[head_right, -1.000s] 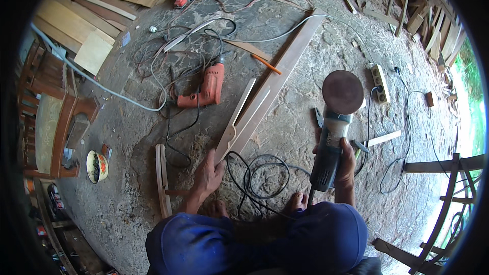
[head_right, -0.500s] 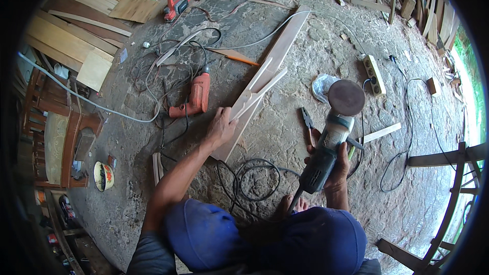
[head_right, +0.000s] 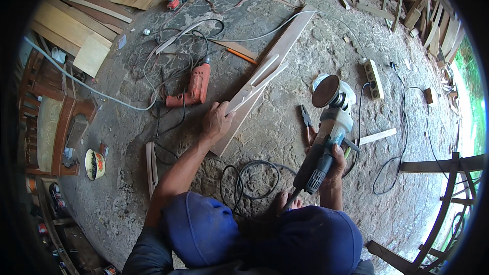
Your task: The person sits on the floor and assembles several thin wooden strips into a V-shaped structure using a cylindrical dowel. They use pliers to adjust the dowel, a power drill to make holes, and an angle grinder to smooth the edges of the wood. The person repeatedly checks the fit of the pieces and secures them with nails.
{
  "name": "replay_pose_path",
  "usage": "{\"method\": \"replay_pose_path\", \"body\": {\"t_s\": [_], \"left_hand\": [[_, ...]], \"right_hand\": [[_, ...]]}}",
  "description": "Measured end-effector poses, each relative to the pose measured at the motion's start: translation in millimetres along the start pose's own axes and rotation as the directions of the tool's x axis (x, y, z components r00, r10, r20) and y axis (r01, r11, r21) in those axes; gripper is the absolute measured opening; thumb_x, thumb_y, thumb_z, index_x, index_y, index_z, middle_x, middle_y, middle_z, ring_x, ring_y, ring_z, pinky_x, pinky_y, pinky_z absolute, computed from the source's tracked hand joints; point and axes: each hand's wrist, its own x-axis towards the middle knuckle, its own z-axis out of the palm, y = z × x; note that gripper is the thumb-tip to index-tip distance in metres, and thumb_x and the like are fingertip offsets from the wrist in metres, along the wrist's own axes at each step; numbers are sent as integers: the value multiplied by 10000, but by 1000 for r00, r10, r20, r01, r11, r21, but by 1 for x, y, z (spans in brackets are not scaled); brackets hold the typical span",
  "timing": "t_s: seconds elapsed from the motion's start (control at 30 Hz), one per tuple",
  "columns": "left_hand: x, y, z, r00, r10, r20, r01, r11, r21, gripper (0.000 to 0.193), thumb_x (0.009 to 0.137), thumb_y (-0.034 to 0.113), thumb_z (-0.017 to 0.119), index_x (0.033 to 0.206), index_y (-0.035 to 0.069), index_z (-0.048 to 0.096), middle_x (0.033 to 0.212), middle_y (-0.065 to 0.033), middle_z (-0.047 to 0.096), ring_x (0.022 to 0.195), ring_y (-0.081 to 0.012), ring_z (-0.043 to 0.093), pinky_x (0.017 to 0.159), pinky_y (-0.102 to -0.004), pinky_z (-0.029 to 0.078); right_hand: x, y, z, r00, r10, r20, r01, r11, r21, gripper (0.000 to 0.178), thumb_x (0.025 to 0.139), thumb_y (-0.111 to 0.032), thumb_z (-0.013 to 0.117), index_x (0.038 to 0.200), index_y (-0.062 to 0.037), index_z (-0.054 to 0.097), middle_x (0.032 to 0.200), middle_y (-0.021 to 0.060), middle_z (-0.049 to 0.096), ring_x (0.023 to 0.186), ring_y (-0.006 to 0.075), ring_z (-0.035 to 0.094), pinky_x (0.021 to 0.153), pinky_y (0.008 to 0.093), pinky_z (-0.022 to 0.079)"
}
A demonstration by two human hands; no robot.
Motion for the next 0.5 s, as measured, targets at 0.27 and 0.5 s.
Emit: {"method": "replay_pose_path", "body": {"t_s": [0.27,0.5], "left_hand": [[-62,74,-28,916,341,-214,-390,882,-265,590,994,578,576,1111,12,694,987,-154,713,884,-327,666,903,-483,507],[-118,146,-24,907,326,268,-200,891,-408,559,952,605,631,873,56,705,823,-151,730,778,-325,725,708,-451,557]], "right_hand": [[18,17,24,999,-5,-45,-5,976,-220,642,810,-335,769,1271,57,556,1007,165,661,892,251,684,772,406,615],[45,24,40,939,-283,-197,140,835,-532,441,838,-237,737,1134,25,541,858,147,652,686,249,676,673,380,608]]}}
